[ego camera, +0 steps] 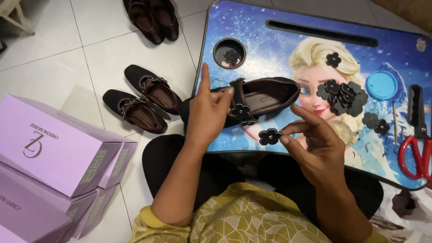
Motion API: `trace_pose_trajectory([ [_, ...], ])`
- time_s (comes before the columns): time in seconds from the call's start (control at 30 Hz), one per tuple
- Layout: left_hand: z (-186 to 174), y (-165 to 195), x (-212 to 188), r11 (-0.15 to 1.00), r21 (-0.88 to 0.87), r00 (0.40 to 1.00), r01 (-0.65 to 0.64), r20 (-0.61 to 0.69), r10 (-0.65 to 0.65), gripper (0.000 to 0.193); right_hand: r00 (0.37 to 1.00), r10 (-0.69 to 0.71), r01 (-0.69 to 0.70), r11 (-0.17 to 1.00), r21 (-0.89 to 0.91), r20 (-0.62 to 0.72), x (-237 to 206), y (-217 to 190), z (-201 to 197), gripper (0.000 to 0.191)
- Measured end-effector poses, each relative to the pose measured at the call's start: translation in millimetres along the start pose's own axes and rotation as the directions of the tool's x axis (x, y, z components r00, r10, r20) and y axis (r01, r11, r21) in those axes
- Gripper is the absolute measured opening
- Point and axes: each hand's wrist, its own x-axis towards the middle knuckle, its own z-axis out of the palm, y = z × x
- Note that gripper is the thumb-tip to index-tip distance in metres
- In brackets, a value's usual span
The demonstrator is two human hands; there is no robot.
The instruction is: The person sits on the floor with a Frozen-themed lap tray and attaches black flower-shaped decorations to the straps of black Mary Jane shoes. They dip each flower piece into a jar of glue, press it onto the shoe strap, and set finished shoes aside while picking up the next pair.
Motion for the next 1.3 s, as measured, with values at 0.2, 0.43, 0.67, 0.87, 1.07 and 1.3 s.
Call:
trace_pose_trajectory([
  [0.2, 9.0, -9.4, -22.7, 0.925, -0.366, 0.987, -0.103, 0.081, 0.141, 0.088, 0.995, 0.096, -0.096, 0.995, 0.024, 0.011, 9.3, -3.8, 6.1, 0.065],
  [0.43, 17.0, -20.8, -75.9, 0.973, -0.218, 0.978, -0.076, 0.173, 0.115, 0.080, 0.992, 0.124, -0.122, 0.978, 0.172, -0.002, 1.5, 7.5, 20.0, 0.061],
  [0.67, 18.1, -27.2, -86.2, 0.972, -0.171, 0.967, -0.159, 0.172, 0.188, 0.073, 0.991, 0.133, -0.129, 0.985, 0.114, -0.028, -12.1, 13.5, 26.8, 0.061],
  [0.87, 20.6, -27.0, -87.7, 0.962, -0.219, 0.970, -0.165, 0.143, 0.199, 0.075, 0.984, 0.156, -0.147, 0.984, 0.105, -0.087, -15.4, 15.0, 29.2, 0.061],
  [1.07, 22.8, -29.6, -87.9, 0.961, -0.224, 0.970, -0.165, 0.141, 0.199, 0.073, 0.961, 0.187, -0.161, 0.978, 0.134, -0.206, -26.2, 18.8, 41.3, 0.059],
  [1.3, 27.9, -33.7, -87.0, 0.927, -0.339, 0.966, -0.159, 0.141, 0.218, 0.077, 0.949, 0.191, -0.159, 0.977, 0.144, -0.249, -34.6, 25.9, 48.9, 0.059],
])
